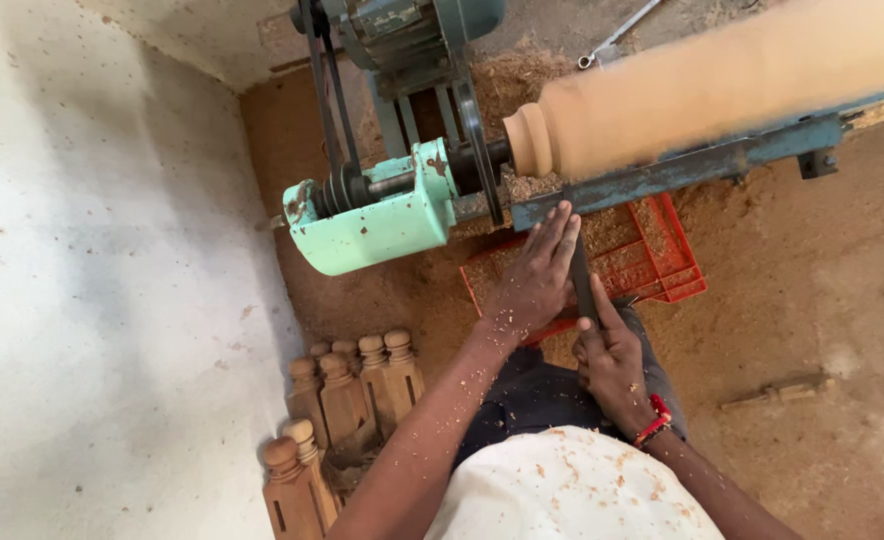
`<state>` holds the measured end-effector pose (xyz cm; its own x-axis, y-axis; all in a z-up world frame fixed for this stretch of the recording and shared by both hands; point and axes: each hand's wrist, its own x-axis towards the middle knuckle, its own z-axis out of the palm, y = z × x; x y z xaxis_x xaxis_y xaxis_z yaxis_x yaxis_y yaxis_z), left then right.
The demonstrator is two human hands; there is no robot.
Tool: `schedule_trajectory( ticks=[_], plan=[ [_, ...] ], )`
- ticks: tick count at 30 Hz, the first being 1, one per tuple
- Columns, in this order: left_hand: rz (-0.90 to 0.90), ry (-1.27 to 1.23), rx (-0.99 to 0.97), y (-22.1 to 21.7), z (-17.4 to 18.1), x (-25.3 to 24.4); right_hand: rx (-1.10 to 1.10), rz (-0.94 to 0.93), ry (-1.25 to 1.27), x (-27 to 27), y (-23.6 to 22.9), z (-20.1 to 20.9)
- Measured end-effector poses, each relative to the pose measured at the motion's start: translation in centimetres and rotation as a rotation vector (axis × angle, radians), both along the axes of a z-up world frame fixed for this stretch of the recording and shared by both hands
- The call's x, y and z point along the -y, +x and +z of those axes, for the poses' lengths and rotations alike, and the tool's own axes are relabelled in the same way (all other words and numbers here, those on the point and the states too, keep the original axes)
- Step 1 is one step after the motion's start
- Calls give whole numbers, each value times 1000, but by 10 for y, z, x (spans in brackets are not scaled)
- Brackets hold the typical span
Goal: The person uses a chisel to shape a rotating wooden leg on a lathe, applying pressure to carve grooves and smooth the surface.
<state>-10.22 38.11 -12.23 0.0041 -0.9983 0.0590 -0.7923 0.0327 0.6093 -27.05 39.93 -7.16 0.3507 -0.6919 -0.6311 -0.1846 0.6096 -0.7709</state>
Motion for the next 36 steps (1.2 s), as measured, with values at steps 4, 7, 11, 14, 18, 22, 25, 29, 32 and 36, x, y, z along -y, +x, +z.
schedule_trajectory(
  ticks=[4, 7, 11, 14, 18, 22, 25, 29, 32, 36],
  plan=[
    [-9, -8, -6, 2, 0, -2, -33, 16, -60, -1, 1, 0],
    [1, 8, 25, 2, 2, -2, -27, 21, -60, 1, 3, 2],
    [14, 3, 13, 3, 5, -2, -18, 19, -52, 2, 4, 3],
    [14, 3, 3, 4, 8, 0, -15, 34, -87, 2, 3, 3],
    [18, 10, -35, 3, 11, 1, 7, 42, -109, 3, 4, 4],
    [14, 42, 1, 4, 12, 1, -13, 45, -92, 4, 4, 5],
    [21, 20, 32, 4, 12, 2, -3, 43, -77, 5, 5, 6],
    [25, -1, -5, 3, 7, 1, -15, 40, -75, 5, 5, 5],
    [39, -24, -22, 2, 4, 2, -25, 66, -106, 6, 5, 5],
    [40, -5, 0, 3, 5, 0, -28, 63, -88, 7, 5, 4]
  ],
)
